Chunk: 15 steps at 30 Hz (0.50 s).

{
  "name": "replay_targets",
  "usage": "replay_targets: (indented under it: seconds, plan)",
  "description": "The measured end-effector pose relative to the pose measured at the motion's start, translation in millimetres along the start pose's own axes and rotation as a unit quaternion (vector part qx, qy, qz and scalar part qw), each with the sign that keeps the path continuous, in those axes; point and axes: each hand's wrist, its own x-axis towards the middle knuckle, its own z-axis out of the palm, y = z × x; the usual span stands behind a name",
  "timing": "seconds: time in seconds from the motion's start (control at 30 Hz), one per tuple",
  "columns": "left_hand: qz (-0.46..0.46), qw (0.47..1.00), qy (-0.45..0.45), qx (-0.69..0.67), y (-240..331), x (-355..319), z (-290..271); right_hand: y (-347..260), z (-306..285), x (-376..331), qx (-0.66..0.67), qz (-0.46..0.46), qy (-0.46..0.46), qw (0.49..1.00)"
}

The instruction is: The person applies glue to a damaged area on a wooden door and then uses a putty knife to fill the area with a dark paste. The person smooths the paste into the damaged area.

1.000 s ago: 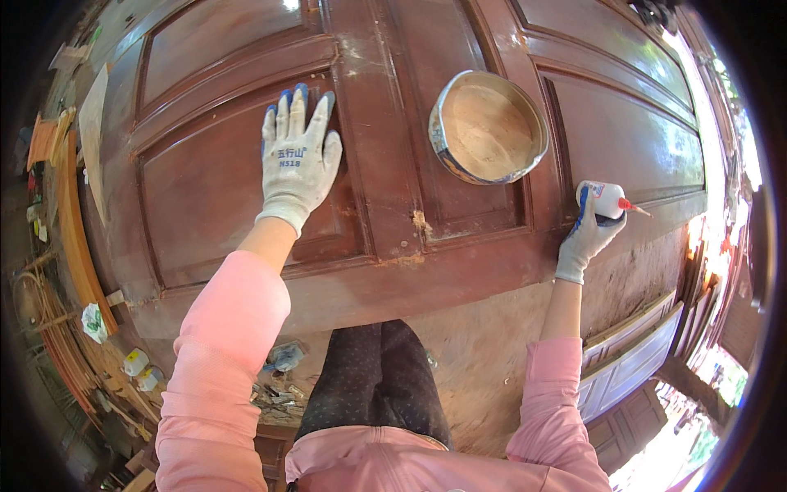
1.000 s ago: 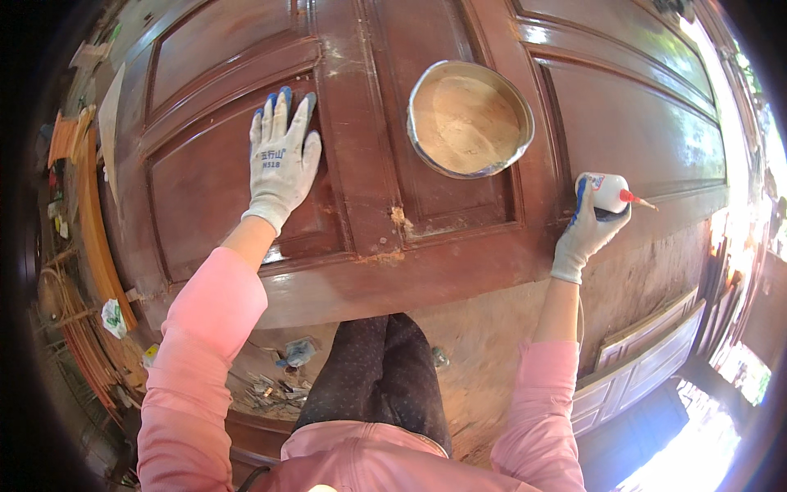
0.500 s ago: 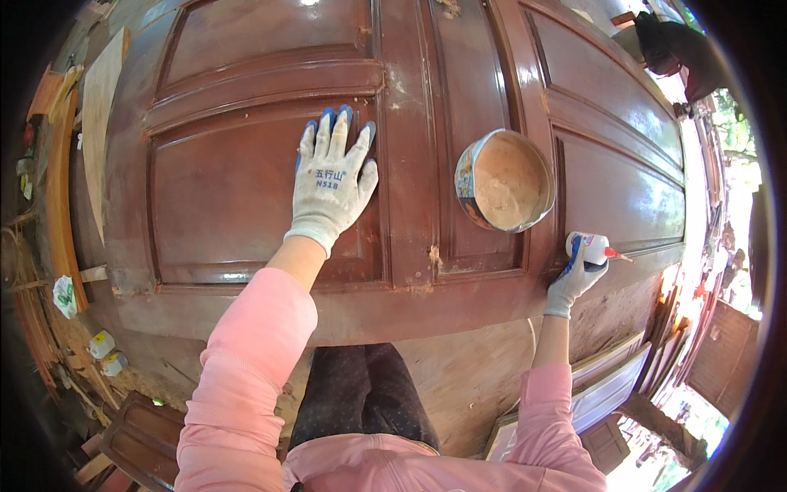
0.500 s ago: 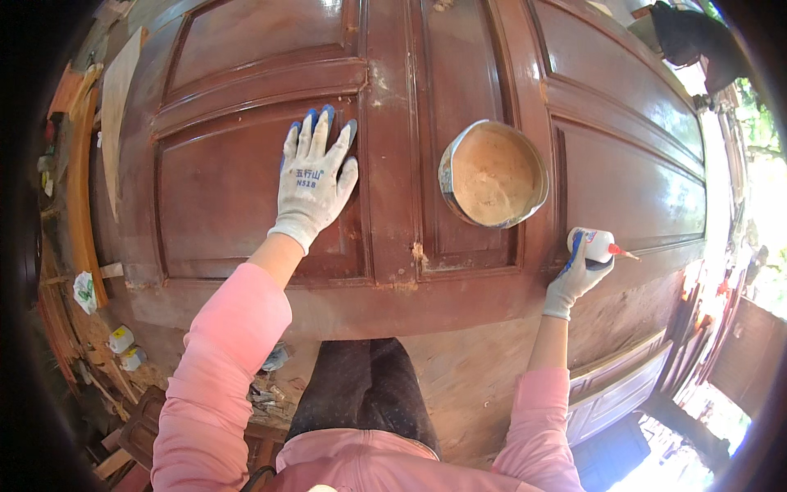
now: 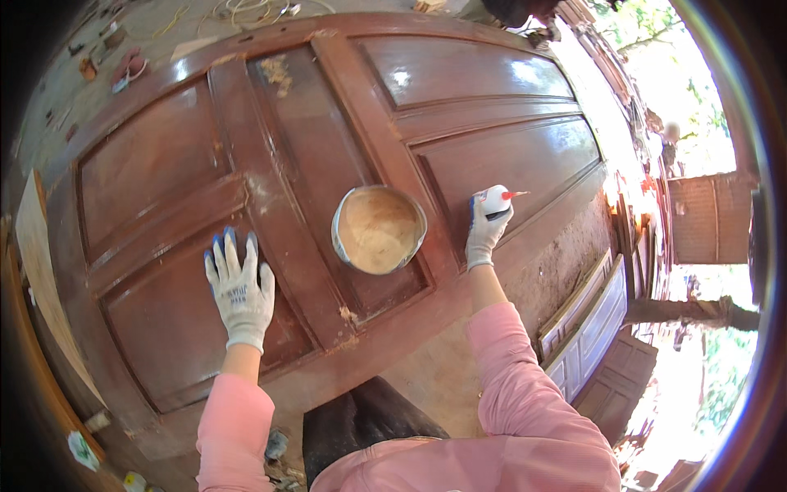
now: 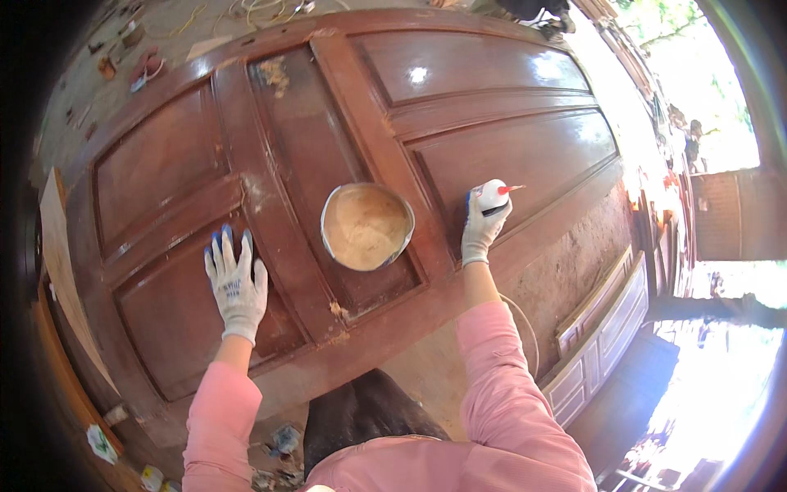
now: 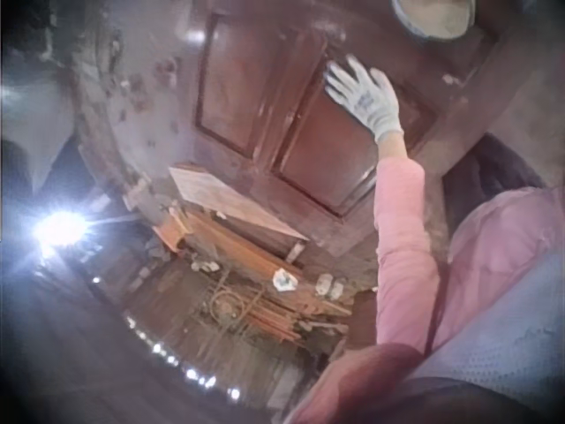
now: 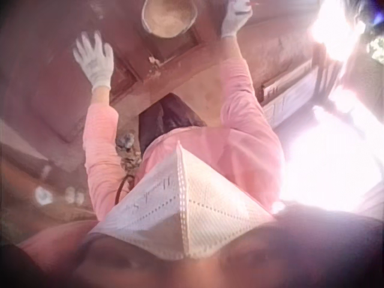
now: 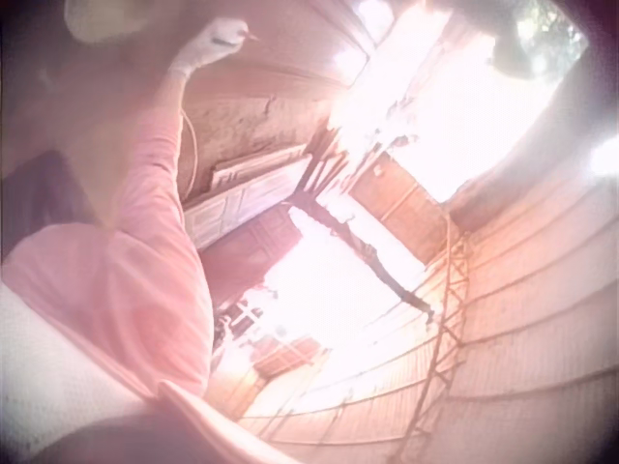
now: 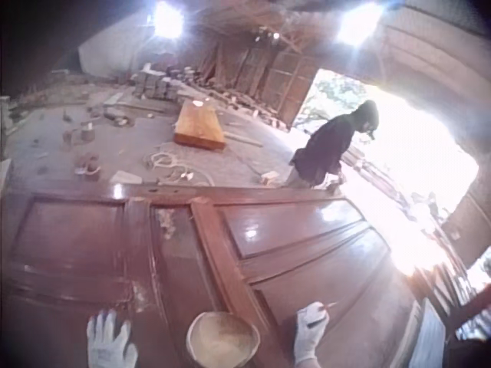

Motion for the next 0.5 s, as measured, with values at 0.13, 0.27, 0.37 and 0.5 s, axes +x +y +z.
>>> replay_targets:
  seconds: [0.13, 0.27, 0.37, 0.5]
  plan:
    - [-0.004, 1.0, -0.02, 0.005, 4.4, 4.0, -2.7, -19.8, -10.4, -3.4, 0.015, 0.003, -0.015, 1.0]
    - [-0.014, 0.999, -0.032, -0.013, -3.6, 5.5, -6.0, -48.2, -32.2, -58.0, -0.098, 0.08, -0.034, 0.991]
    - [-0.02, 0.999, -0.036, -0.024, -7.9, 7.2, -10.1, -71.1, -47.4, -129.0, -0.276, -0.038, -0.13, 0.952]
    - [-0.031, 0.997, -0.037, -0.054, -8.6, 6.6, -6.5, -80.3, -53.3, -165.9, -0.363, -0.12, -0.219, 0.898]
